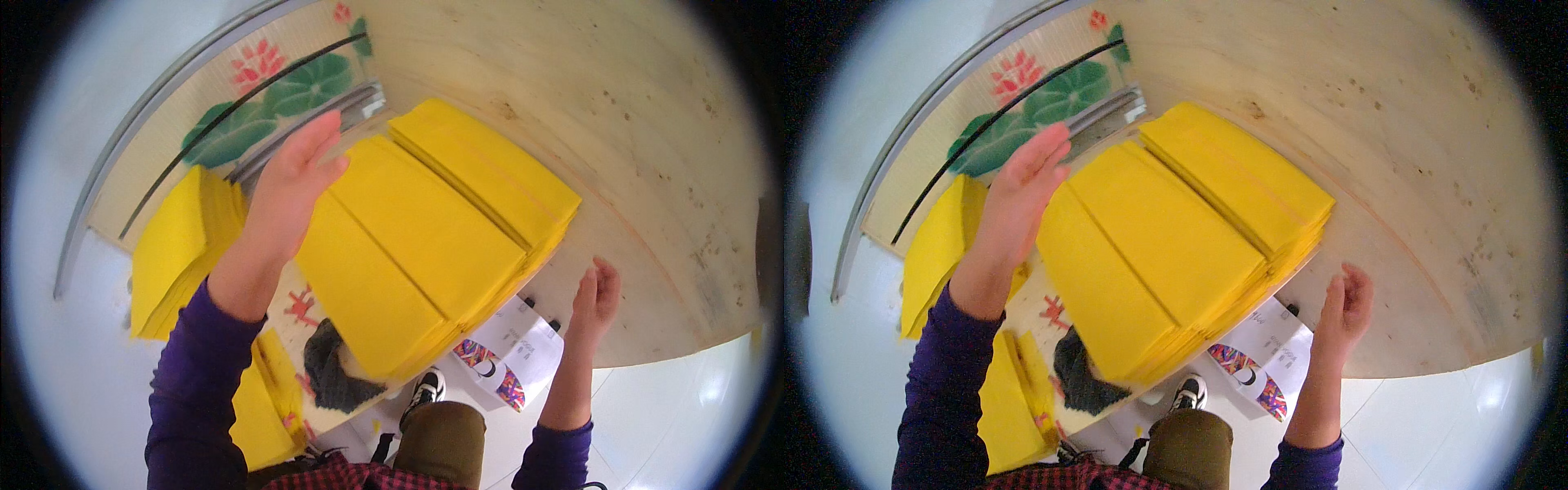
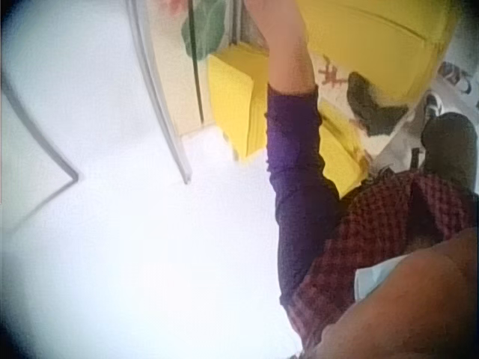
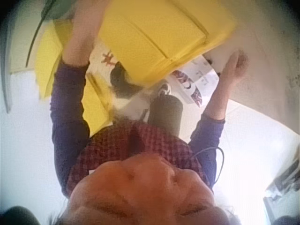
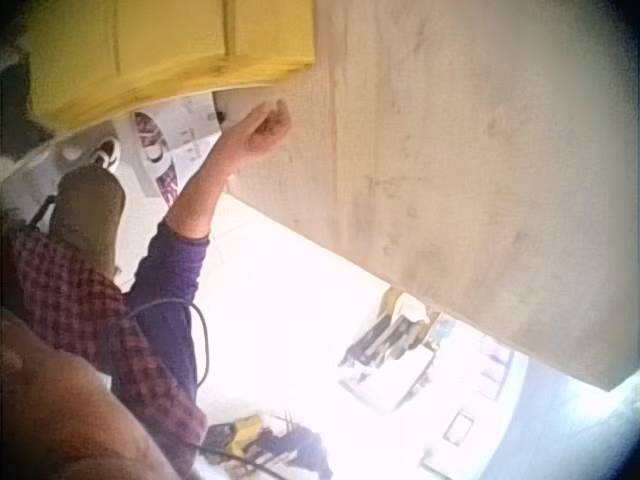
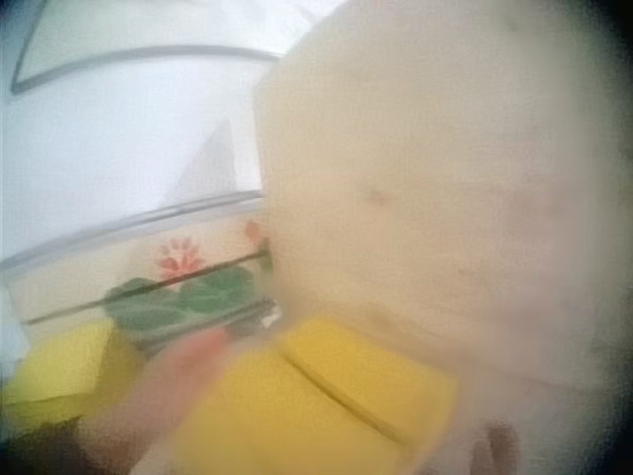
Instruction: The person folds yellow sheets by hand on a table, repeatedly folding each sheet in half and then in thirds, then stacking the folded sheets. The person sits on the floor during the task.
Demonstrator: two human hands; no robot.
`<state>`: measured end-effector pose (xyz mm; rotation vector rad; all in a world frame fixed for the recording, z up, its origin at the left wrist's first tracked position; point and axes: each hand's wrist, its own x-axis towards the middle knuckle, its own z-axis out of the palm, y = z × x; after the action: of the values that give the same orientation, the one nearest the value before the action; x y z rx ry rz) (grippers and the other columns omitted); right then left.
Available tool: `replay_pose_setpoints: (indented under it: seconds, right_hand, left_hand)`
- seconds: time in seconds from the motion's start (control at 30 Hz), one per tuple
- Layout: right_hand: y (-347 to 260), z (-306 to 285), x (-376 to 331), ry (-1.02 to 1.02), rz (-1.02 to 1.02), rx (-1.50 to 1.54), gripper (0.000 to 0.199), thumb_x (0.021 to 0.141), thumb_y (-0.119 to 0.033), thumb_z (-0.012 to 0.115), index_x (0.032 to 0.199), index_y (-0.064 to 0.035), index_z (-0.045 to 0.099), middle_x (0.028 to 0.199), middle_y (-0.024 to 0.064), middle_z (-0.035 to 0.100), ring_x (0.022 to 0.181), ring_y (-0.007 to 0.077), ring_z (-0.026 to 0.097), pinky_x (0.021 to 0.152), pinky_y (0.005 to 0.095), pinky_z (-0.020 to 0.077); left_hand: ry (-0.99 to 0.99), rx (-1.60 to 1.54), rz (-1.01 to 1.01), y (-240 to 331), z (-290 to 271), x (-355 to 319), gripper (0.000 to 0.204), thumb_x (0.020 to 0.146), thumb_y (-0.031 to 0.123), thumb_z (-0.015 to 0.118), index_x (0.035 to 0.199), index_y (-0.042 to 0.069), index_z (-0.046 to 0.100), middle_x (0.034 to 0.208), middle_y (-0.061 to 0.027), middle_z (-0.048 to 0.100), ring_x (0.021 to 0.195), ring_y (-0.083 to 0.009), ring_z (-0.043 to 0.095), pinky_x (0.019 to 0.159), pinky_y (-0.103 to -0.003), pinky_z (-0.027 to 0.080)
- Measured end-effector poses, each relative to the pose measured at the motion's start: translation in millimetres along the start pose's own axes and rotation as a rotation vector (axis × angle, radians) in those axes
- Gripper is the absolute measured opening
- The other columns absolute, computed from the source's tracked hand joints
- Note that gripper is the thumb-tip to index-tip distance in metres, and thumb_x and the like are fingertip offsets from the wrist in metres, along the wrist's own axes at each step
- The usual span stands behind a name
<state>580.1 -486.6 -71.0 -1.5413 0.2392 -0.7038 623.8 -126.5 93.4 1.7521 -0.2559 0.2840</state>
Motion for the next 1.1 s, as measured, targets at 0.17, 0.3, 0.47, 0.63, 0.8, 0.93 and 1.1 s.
replay_pose_setpoints:
  seconds: [0.17,0.3,0.47,0.63,0.8,0.93,1.1]
  right_hand:
    - [-21,-26,-78,-0.064,0.202,0.126,0.007,0.094,-0.009,0.055,0.099,-0.0047,0.058,0.078,-0.0041,0.049,0.067,0.0025,0.04,0.057,0.0171,0.0328]
    - [-40,-29,-130,-0.214,0.228,0.142,0.006,0.094,-0.008,0.054,0.096,-0.004,0.059,0.077,-0.0036,0.051,0.067,0.0028,0.042,0.057,0.0172,0.0338]
    - [-73,-12,-185,-0.473,0.216,0.255,0.004,0.093,-0.004,0.054,0.094,-0.0032,0.058,0.076,-0.0013,0.053,0.066,0.0047,0.047,0.06,0.0187,0.0391]
    - [-90,40,-242,-0.876,-0.004,-0.018,0.009,0.091,-0.01,0.058,0.092,-0.0013,0.059,0.071,0.002,0.054,0.064,0.0099,0.052,0.059,0.0238,0.0439]
    - [-74,124,-283,-1.022,-0.5,-0.397,0.021,0.084,-0.016,0.067,0.101,-0.0028,0.065,0.086,0.0148,0.062,0.08,0.0297,0.061,0.073,0.0366,0.0485]
    - [-47,149,-299,-1.13,-0.455,-0.723,0.019,0.085,-0.018,0.068,0.098,-0.0044,0.066,0.106,0.0187,0.059,0.101,0.0348,0.058,0.084,0.0436,0.0471]
    - [-12,160,-295,-1.048,-0.541,-0.588,0.019,0.084,-0.017,0.066,0.089,0.001,0.064,0.094,0.0202,0.06,0.089,0.039,0.058,0.077,0.0465,0.0454]
  left_hand:
    - [0.104,0.158,-0.065,38,-63,-140,0.055,0.088,0.0,0.057,0.14,0.004,0.04,0.146,-0.0094,0.04,0.135,-0.0222,0.037,0.11,-0.037,0.031]
    - [0.318,0.25,-0.175,47,-102,-251,0.051,0.088,-0.001,0.056,0.137,0.004,0.044,0.143,-0.0093,0.044,0.134,-0.021,0.038,0.108,-0.038,0.033]
    - [0.655,0.212,-0.295,43,-138,-384,0.047,0.089,-0.002,0.052,0.134,0.003,0.046,0.139,-0.0104,0.048,0.132,-0.0239,0.042,0.108,-0.037,0.034]
    - [0.843,0.238,-0.333,42,-153,-474,0.043,0.089,-0.001,0.051,0.132,0.0,0.048,0.136,-0.0121,0.05,0.128,-0.0251,0.045,0.106,-0.036,0.035]
    - [0.933,0.234,-0.333,47,-163,-525,0.042,0.088,-0.002,0.055,0.13,0.0,0.05,0.13,-0.0089,0.053,0.123,-0.0208,0.048,0.103,-0.032,0.038]
    - [1.004,0.21,-0.347,52,-168,-564,0.041,0.088,-0.001,0.056,0.13,0.0,0.051,0.13,-0.0086,0.054,0.122,-0.0204,0.049,0.102,-0.031,0.038]
    - [1.05,0.164,-0.385,54,-173,-604,0.039,0.09,0.001,0.055,0.128,0.0,0.053,0.126,-0.0084,0.056,0.119,-0.0192,0.05,0.102,-0.031,0.038]
